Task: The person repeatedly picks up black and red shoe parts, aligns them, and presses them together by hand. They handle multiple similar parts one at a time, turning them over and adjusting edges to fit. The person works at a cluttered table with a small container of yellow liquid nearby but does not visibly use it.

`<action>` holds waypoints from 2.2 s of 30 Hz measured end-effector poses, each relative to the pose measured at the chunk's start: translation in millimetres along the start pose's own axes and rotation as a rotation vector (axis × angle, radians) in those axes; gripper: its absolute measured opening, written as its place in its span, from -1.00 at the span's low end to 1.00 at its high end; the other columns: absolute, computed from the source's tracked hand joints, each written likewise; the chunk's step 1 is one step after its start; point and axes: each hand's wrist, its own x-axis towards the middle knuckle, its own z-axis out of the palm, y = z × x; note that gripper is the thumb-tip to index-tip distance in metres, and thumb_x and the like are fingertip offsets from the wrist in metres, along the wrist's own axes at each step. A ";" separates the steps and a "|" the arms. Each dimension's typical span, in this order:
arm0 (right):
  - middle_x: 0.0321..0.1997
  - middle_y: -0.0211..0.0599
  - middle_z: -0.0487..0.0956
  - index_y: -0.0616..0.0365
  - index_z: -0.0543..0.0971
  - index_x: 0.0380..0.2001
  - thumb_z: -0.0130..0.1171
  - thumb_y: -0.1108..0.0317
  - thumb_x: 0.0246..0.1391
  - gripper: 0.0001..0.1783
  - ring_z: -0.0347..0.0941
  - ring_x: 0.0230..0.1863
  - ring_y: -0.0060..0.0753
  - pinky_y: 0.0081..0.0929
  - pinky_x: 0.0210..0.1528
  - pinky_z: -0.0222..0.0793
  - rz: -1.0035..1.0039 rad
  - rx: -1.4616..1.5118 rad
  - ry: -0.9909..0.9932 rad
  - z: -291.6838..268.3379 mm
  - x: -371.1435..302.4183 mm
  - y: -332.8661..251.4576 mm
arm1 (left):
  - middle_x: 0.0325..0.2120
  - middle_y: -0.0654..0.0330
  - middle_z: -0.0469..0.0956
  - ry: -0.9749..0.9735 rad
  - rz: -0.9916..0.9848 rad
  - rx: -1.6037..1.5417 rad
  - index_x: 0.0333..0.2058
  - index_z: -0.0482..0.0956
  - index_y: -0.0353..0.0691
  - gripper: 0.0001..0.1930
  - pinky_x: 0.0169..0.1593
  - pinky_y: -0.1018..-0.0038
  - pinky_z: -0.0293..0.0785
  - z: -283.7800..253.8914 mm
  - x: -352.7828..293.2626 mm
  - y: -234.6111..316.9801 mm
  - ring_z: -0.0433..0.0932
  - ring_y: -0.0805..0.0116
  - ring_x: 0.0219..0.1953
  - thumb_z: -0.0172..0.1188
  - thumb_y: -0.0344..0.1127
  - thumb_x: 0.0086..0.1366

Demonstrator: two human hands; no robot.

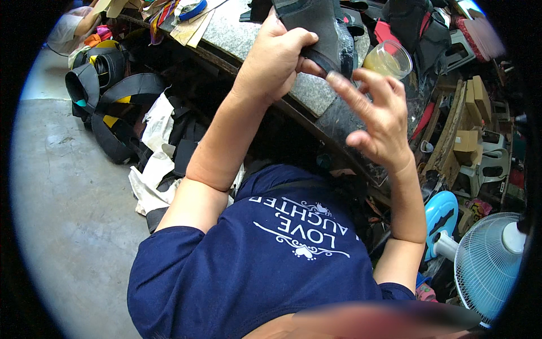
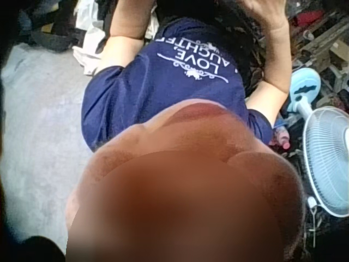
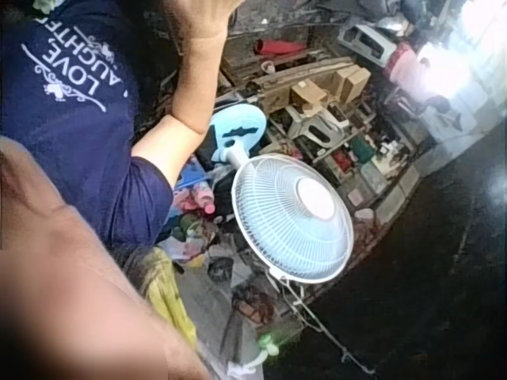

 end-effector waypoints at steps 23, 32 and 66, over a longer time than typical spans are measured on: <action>-0.09 -0.10 0.53 0.03 0.72 -0.13 -0.24 -0.64 0.01 -0.01 0.40 -0.44 -0.37 -0.45 -0.32 0.36 0.029 0.597 0.184 -3.5 10.3 6.0 | -0.26 0.08 0.59 -0.037 0.006 -0.021 0.02 0.35 -0.33 -0.66 -0.39 0.38 0.75 6.1 -21.5 8.0 0.69 0.30 -0.34 0.03 -0.57 0.25; -0.07 -0.25 0.53 -0.36 0.55 0.18 -0.34 -0.44 0.22 -0.26 0.50 -0.19 -0.23 -0.32 -0.13 0.35 0.070 -0.130 0.052 15.8 19.5 40.5 | -0.24 0.06 0.60 -0.060 -0.005 -0.142 0.00 0.36 -0.39 -0.67 -0.39 0.41 0.75 10.9 -30.7 3.9 0.69 0.30 -0.33 0.04 -0.58 0.24; -0.49 -0.48 0.25 -0.10 0.00 0.49 0.03 0.68 -0.09 0.03 0.18 -0.49 -0.64 -0.65 -0.36 0.23 0.753 0.523 -0.184 8.6 -30.1 18.7 | -0.10 0.10 0.59 0.022 0.017 -0.268 0.07 0.40 -0.31 -0.60 -0.01 0.27 0.64 -18.6 1.3 -48.3 0.63 0.27 -0.10 0.16 -0.56 0.25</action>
